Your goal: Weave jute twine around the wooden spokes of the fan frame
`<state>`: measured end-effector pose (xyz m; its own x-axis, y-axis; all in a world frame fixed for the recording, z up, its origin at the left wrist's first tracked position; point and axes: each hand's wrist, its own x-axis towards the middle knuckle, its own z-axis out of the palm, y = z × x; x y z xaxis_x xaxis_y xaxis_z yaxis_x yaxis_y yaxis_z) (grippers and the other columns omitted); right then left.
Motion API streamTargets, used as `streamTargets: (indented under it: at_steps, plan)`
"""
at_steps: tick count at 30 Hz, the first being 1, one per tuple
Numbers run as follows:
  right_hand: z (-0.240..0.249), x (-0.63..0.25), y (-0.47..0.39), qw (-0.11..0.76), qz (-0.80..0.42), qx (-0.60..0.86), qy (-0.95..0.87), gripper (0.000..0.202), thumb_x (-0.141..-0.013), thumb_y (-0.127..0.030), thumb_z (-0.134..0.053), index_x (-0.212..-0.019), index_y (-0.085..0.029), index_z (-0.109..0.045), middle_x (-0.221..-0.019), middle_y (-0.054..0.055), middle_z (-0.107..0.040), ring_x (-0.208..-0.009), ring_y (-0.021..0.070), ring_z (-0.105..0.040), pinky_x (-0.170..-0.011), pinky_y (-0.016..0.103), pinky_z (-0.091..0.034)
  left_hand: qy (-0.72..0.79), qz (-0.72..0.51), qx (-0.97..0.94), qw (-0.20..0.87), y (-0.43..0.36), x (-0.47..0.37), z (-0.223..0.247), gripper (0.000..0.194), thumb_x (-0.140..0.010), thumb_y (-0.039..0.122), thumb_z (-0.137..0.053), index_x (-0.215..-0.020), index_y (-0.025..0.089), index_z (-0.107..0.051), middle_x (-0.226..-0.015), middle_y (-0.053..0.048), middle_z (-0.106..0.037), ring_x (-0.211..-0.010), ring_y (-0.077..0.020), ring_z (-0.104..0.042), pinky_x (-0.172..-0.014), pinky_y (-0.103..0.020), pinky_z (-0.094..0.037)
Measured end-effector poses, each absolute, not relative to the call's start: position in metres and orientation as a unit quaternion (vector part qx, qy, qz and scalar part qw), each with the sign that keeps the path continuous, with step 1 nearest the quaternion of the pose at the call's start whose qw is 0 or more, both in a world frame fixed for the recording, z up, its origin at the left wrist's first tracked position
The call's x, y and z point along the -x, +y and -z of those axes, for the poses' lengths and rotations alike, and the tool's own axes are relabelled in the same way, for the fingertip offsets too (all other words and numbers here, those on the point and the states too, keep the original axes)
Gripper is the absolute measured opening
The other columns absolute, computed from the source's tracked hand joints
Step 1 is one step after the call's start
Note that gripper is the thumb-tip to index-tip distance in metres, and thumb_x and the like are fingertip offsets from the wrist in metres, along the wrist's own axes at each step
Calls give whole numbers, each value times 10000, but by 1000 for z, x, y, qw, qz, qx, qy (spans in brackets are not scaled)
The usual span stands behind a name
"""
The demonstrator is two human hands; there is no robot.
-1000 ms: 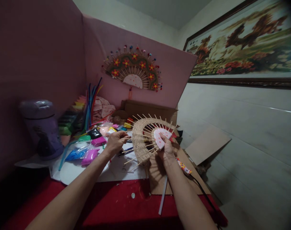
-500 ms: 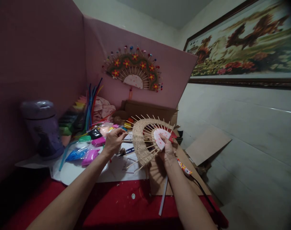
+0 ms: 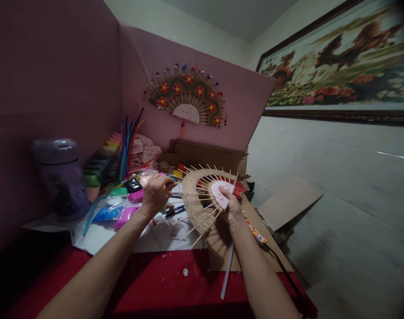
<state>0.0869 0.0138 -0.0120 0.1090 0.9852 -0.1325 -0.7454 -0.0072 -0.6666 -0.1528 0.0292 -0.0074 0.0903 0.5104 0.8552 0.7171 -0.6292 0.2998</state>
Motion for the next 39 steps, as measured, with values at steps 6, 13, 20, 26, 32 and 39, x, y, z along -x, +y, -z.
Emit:
streamTargets:
  at_steps: [6,13,20,26,32,39]
  plan:
    - [7,-86,9,660,-660,294,-208,143,-663,-86,-599,-800,-125,-587,-648,48,-688,-656,196,-674,-615,331,-572,-417,517,742,96,31,157,5,139,-759,288,-587,-671,188,-627,-683,-37,-633,-720,-179,-533,-668,-304,-382]
    - [8,-89,9,670,-642,296,-225,180,-673,-107,-610,-852,-124,-589,-679,54,-692,-650,196,-669,-609,338,-568,-414,502,753,96,31,156,5,155,-753,306,-600,-656,187,-630,-657,-30,-630,-679,-170,-514,-661,-298,-372]
    - [10,-91,11,686,-617,301,-241,236,-665,-118,-619,-898,-127,-584,-713,56,-693,-657,195,-667,-597,342,-556,-406,486,766,112,30,157,2,164,-761,291,-585,-639,188,-621,-639,-30,-603,-675,-173,-504,-658,-297,-368]
    - [7,-95,11,694,-610,302,-235,257,-660,-92,-607,-913,-124,-582,-730,65,-697,-660,199,-671,-608,344,-558,-402,487,769,103,35,159,4,160,-774,261,-556,-655,188,-634,-673,-35,-615,-704,-172,-515,-691,-298,-380]
    - [3,-98,10,710,-600,289,-228,271,-668,-81,-600,-938,-105,-587,-746,82,-703,-679,203,-676,-628,335,-559,-395,488,775,77,40,167,6,115,-750,216,-565,-674,178,-643,-692,-35,-637,-710,-166,-538,-681,-282,-390]
    - [2,-97,7,721,-600,256,-233,172,-739,-99,-533,-888,-68,-613,-764,112,-703,-725,188,-679,-634,300,-545,-460,514,724,-24,35,164,7,114,-714,272,-606,-709,181,-675,-642,-13,-652,-594,-130,-556,-563,-229,-379]
